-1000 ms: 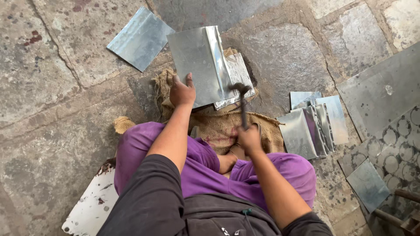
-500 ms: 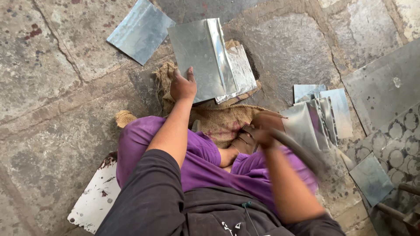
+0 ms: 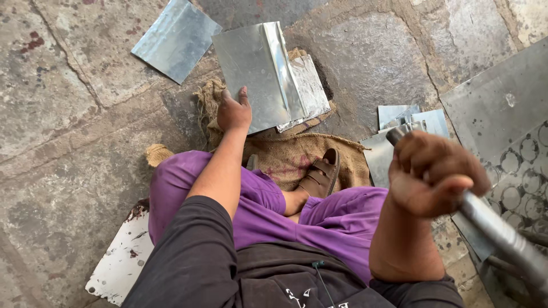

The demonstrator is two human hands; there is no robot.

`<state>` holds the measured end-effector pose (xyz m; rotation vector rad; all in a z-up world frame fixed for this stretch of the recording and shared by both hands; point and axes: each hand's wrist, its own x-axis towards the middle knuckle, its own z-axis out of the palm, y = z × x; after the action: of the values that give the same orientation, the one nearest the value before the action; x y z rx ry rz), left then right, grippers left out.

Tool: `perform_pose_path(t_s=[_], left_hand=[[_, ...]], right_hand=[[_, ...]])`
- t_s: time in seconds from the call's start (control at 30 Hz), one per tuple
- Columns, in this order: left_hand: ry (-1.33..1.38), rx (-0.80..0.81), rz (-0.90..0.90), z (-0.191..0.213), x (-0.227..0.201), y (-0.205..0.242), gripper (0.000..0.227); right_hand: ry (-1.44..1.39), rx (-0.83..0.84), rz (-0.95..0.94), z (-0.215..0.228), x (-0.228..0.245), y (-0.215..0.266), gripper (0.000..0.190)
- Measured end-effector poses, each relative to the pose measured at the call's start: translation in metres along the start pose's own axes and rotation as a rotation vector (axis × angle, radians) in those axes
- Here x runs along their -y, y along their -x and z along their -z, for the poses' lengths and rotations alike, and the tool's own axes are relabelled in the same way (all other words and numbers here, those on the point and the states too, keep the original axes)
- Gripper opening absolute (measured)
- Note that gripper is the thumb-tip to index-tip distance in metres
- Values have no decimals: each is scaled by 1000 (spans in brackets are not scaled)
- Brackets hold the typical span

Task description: The person sits cross-legged on a stone floor and uses a hammer to repeatedly strike a rectangular metal sheet placed on a burlap sack. The person holds the metal sheet with one hand and strikes it with the other, occasionally adjusting the sheet's position. Several other metal sheets are visible nearby.

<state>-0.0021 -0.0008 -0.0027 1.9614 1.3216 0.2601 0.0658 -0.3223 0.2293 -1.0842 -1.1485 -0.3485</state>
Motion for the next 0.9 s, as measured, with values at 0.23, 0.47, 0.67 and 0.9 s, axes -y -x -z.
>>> perform_pose_path(t_s=[0.23,0.47,0.67,0.9], left_hand=[[14,-98,-66,1,-1,4,69],[28,-41,-56,3,-3,4,63],[17,-11,-43,5,-1,10,67],[-12,2,-57,3,0,9,69]], right_hand=[[771,387,-1192,-51,-57,155,17],[371,74,-813,-37,-33,57,13],[-80,28,147,-6,10,-38,24],[806,369,-1193,-59,-49,134,17]])
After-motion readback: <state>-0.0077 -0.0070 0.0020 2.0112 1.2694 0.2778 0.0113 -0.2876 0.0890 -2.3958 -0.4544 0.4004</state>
